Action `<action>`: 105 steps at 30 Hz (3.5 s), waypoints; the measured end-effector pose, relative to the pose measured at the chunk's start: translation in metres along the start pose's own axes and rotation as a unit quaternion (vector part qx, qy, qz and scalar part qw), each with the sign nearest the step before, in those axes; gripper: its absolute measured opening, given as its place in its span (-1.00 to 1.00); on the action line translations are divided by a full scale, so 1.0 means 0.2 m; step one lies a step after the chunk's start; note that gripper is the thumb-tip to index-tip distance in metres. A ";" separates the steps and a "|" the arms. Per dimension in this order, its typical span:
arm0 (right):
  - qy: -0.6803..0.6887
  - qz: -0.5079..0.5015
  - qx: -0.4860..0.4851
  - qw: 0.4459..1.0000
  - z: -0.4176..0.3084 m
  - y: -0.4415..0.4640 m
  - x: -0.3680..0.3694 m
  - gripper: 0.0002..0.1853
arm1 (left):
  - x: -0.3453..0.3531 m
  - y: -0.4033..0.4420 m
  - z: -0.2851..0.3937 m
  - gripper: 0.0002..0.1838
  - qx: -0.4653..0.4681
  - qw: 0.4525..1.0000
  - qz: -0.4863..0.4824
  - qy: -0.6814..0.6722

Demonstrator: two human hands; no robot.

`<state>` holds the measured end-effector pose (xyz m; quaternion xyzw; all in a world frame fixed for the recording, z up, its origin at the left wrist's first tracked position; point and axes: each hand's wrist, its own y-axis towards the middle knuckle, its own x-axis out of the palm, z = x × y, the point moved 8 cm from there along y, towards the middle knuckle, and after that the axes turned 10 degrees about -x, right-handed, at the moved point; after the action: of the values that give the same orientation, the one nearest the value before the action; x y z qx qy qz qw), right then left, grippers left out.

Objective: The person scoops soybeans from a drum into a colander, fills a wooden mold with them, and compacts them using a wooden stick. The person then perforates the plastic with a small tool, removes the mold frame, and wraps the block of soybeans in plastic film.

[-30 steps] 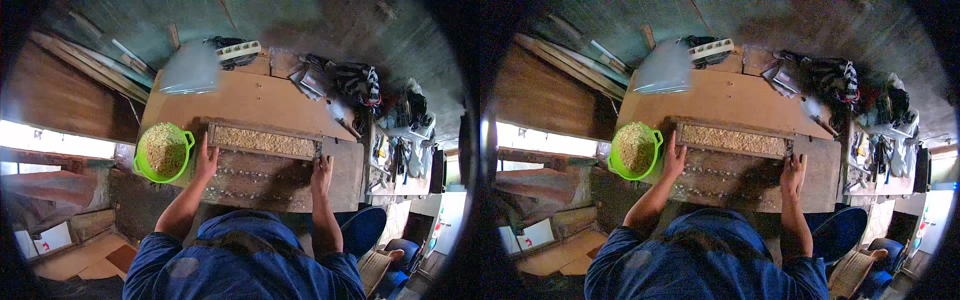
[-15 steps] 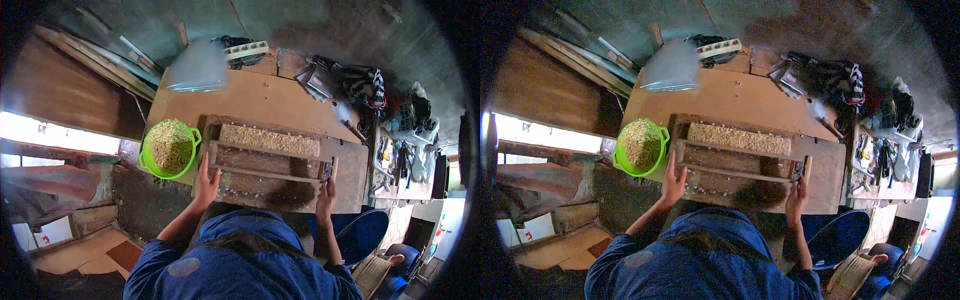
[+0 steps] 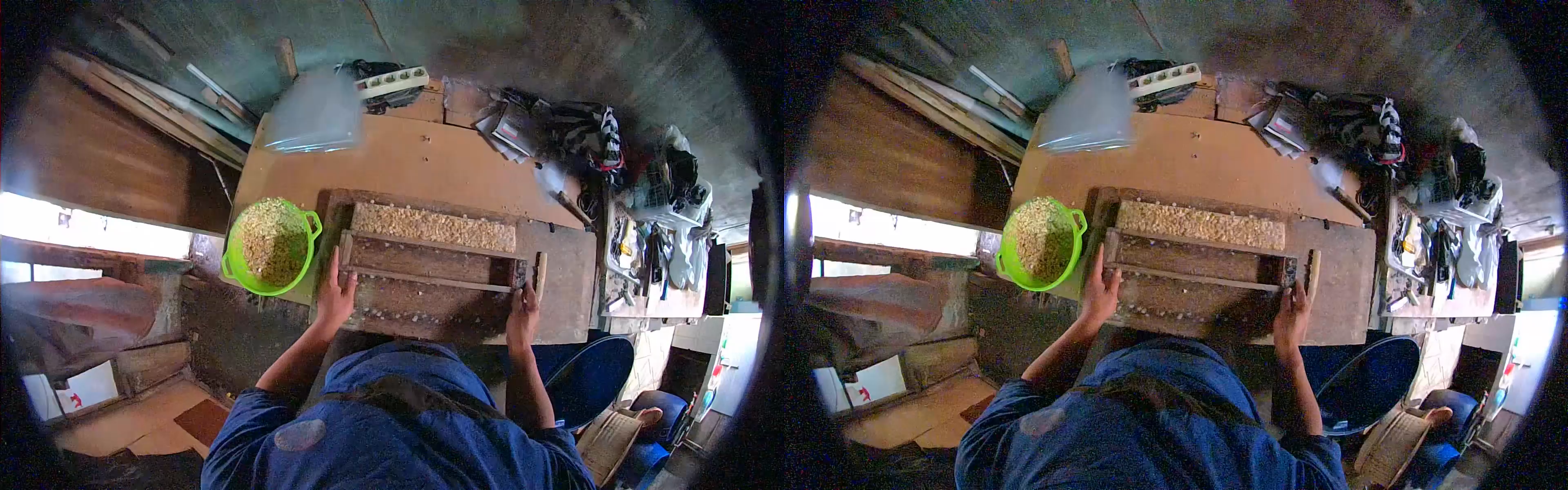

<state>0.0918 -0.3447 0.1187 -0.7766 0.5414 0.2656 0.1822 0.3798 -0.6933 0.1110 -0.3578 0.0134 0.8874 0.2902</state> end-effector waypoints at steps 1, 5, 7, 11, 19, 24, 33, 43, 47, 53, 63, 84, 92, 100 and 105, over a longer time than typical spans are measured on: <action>-0.004 0.010 0.001 1.000 0.02 0.00 0.00 -0.56 | 0.00 0.00 0.01 -0.23 0.032 0.999 0.021 0.012; 0.016 0.031 -0.017 0.999 0.06 0.01 0.02 -0.59 | 0.03 0.01 -0.01 -0.24 -0.006 1.000 -0.011 -0.025; 0.016 0.035 -0.022 0.999 0.08 0.02 0.02 -0.59 | 0.03 0.01 -0.01 -0.24 0.010 1.000 0.006 -0.015; -0.012 0.003 -0.001 1.000 0.10 0.03 0.03 -0.52 | 0.05 0.02 -0.04 -0.23 0.023 0.999 0.005 -0.030; 0.005 0.002 -0.040 0.999 0.09 0.06 0.04 -0.53 | 0.05 0.02 -0.02 -0.23 0.034 0.999 0.020 0.019; -0.044 0.000 -0.031 0.999 -0.01 0.04 0.02 -0.52 | 0.05 0.01 0.00 -0.24 0.021 1.000 0.001 -0.019; -0.021 -0.014 0.028 0.999 0.02 0.04 0.03 -0.52 | 0.06 0.01 -0.02 -0.24 0.003 1.000 -0.010 -0.021; -0.055 0.002 -0.074 0.996 0.00 0.05 0.03 -0.54 | 0.08 0.03 -0.05 -0.23 -0.012 1.000 -0.007 0.001; -0.066 0.022 -0.116 0.991 0.00 0.04 0.01 -0.53 | 0.10 0.03 -0.08 -0.23 0.002 1.000 -0.003 0.017; -0.052 -0.008 -0.005 0.999 -0.05 0.03 0.00 -0.52 | 0.07 0.02 -0.03 -0.22 -0.001 1.000 0.000 0.008; 0.024 0.020 -0.068 0.997 0.31 0.03 0.06 -0.56 | 0.02 -0.02 -0.01 -0.26 0.014 1.000 0.015 -0.015; 0.095 0.021 -0.032 0.995 0.19 0.02 0.01 -0.53 | 0.00 -0.01 -0.04 -0.19 0.008 0.999 -0.030 -0.032; -0.113 0.066 -0.167 0.977 -0.53 0.21 0.10 -0.57 | -0.07 -0.15 -0.05 -0.18 0.022 0.997 -0.054 -0.056; -0.117 -0.188 -0.400 0.889 -1.41 0.66 1.36 -0.57 | -0.20 -0.29 -0.06 -0.31 0.080 0.995 -0.046 -0.035; -0.201 -0.212 -0.468 0.834 -1.64 0.85 2.13 -0.52 | -0.21 -0.40 -0.17 -0.34 0.092 0.994 -0.043 -0.030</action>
<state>0.1192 -0.9079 0.1191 -0.7944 0.1256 0.5924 -0.0465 0.4671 -0.6558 0.1281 -0.3034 0.0710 0.8795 0.3598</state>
